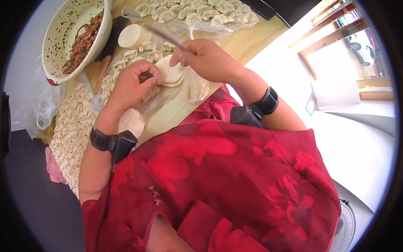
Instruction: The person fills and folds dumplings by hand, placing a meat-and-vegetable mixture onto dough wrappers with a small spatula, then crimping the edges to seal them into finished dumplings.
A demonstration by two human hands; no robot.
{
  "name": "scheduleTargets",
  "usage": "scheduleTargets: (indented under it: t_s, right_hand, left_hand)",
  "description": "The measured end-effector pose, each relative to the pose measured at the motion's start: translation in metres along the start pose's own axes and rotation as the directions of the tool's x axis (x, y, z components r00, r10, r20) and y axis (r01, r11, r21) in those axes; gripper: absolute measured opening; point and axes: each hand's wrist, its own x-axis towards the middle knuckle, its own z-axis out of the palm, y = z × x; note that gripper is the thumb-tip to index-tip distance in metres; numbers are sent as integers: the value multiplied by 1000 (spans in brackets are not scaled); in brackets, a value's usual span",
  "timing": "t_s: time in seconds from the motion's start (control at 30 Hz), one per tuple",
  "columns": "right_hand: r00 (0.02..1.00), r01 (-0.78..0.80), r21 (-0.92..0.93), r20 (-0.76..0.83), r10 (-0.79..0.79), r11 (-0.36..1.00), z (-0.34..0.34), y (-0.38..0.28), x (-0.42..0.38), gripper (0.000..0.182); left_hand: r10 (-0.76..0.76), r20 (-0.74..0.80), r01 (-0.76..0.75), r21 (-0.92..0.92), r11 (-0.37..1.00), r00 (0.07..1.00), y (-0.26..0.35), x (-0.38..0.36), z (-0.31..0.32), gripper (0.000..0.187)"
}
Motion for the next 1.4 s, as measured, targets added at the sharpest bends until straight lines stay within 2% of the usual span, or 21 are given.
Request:
scheduleTargets:
  t_s: [0.03,0.1,0.17,0.33,0.47,0.63,0.8,0.93,1.0,1.1,1.2,1.27,1.4]
  right_hand:
    - [1000,1,-1,0,-1,1000,3,2,1,24]
    - [997,-51,-129,48,57,990,10,9,4,20]
    - [994,-81,-80,67,86,993,14,8,5,17]
    - [988,-100,-201,93,121,974,18,8,7,15]
    - [992,-74,-221,87,95,972,18,11,8,14]
    - [982,-148,-127,97,161,981,17,17,11,14]
    - [991,-80,-165,96,97,983,22,8,8,17]
    - [993,-37,-288,99,68,957,23,1,5,21]
    - [991,-38,-287,112,73,957,23,-1,5,21]
    - [991,3,-313,126,39,950,26,0,5,20]
    - [993,57,-343,120,-16,938,26,6,8,18]
    - [993,68,-345,117,-29,936,26,10,10,18]
    - [987,-116,-177,94,134,977,22,13,12,16]
  left_hand:
    - [-18,5,18,-31,999,1000,1,0,0,5]
    - [-35,7,35,-63,997,999,6,0,0,4]
    - [-44,18,45,-46,998,999,11,-1,-1,3]
    - [-27,1,27,-34,999,1000,3,-1,1,4]
    - [-31,-7,31,-34,999,999,4,-1,1,4]
    - [-2,-21,1,-15,1000,1000,3,-2,1,5]
    - [3,-28,-2,36,999,1000,3,-3,2,5]
    - [31,-111,-30,7,1000,993,3,-5,-2,9]
    - [51,-153,-50,8,999,987,7,-9,-7,11]
    - [-6,-169,13,41,999,986,9,-17,-16,13]
    - [-66,-135,64,-19,998,989,7,-22,-19,13]
    - [-160,-1,160,-2,987,987,10,-26,-21,12]
    - [-154,-4,154,-23,988,988,9,-28,-14,10]
